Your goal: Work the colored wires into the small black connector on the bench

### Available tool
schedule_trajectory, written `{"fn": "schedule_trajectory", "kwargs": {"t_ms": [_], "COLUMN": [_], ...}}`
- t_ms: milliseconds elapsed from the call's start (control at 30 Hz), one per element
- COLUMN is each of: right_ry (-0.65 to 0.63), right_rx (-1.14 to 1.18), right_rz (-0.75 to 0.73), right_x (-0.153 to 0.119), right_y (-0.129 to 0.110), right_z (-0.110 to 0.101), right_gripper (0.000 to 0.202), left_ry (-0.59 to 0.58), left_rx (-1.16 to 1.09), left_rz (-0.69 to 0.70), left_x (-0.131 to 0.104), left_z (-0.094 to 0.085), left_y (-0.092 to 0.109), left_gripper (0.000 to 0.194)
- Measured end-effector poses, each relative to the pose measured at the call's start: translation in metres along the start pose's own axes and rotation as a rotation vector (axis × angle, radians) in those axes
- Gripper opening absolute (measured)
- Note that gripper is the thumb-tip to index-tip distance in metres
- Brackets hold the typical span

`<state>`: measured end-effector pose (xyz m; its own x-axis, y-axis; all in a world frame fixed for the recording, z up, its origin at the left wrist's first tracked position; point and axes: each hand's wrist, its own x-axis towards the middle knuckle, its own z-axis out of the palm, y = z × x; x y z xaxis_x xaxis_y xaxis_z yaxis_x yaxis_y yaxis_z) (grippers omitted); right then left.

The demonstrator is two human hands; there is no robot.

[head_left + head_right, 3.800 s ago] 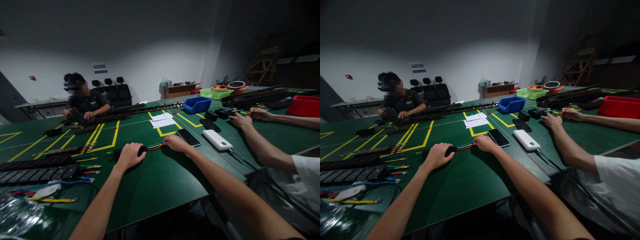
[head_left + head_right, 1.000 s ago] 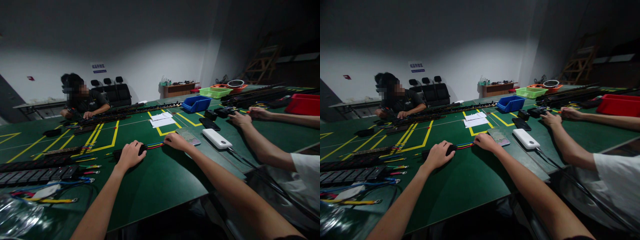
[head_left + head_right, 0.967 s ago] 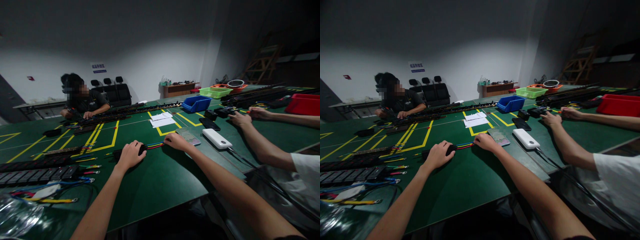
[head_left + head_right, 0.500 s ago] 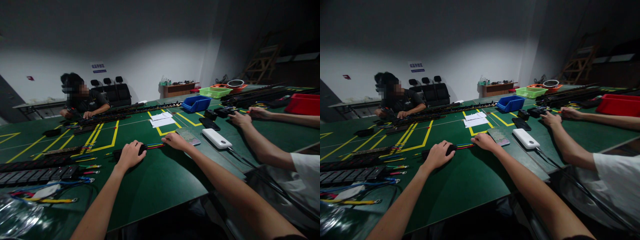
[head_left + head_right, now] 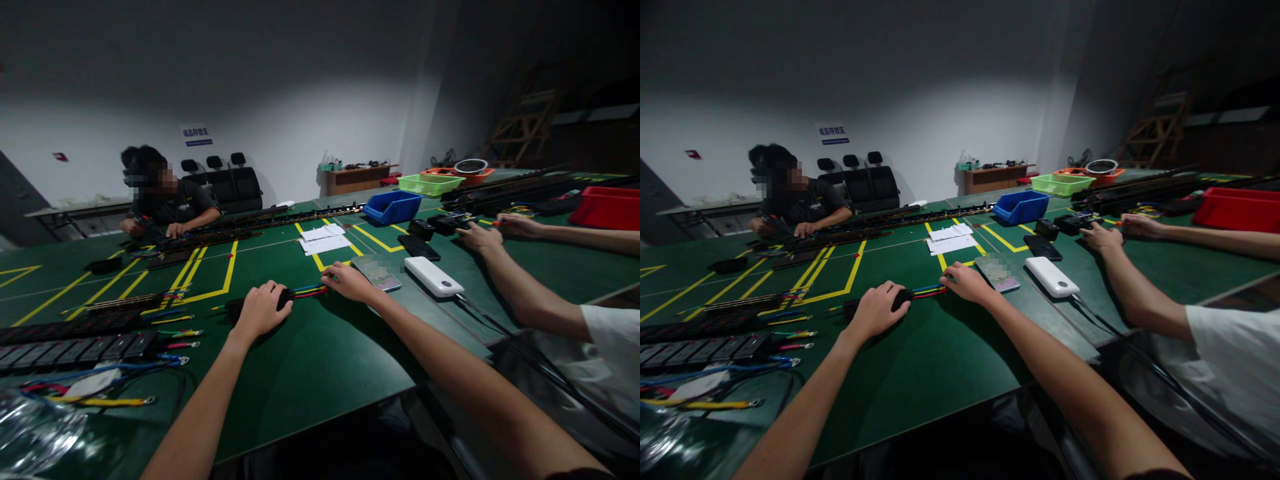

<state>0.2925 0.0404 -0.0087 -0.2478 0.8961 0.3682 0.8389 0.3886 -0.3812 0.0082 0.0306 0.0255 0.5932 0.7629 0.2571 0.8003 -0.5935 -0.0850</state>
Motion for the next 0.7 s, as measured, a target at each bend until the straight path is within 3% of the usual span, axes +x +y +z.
{"fn": "schedule_trajectory", "kwargs": {"t_ms": [233, 433, 700], "right_ry": [0.041, -0.052, -0.038], "right_rx": [0.023, 0.038, 0.119], "right_rz": [-0.091, -0.153, -0.095], "right_x": [0.001, 0.0, 0.001], "right_y": [-0.007, -0.015, -0.014], "right_z": [-0.003, -0.002, -0.001], "right_gripper": [0.027, 0.025, 0.021], "left_ry": [0.009, 0.013, 0.008], "left_rx": [-0.014, -0.003, -0.019], "left_rz": [0.001, 0.0, 0.005], "left_x": [0.0, 0.0, 0.0], "left_z": [0.001, 0.002, 0.0], "left_y": [0.0, -0.001, -0.001], "left_gripper": [0.043, 0.042, 0.043]}}
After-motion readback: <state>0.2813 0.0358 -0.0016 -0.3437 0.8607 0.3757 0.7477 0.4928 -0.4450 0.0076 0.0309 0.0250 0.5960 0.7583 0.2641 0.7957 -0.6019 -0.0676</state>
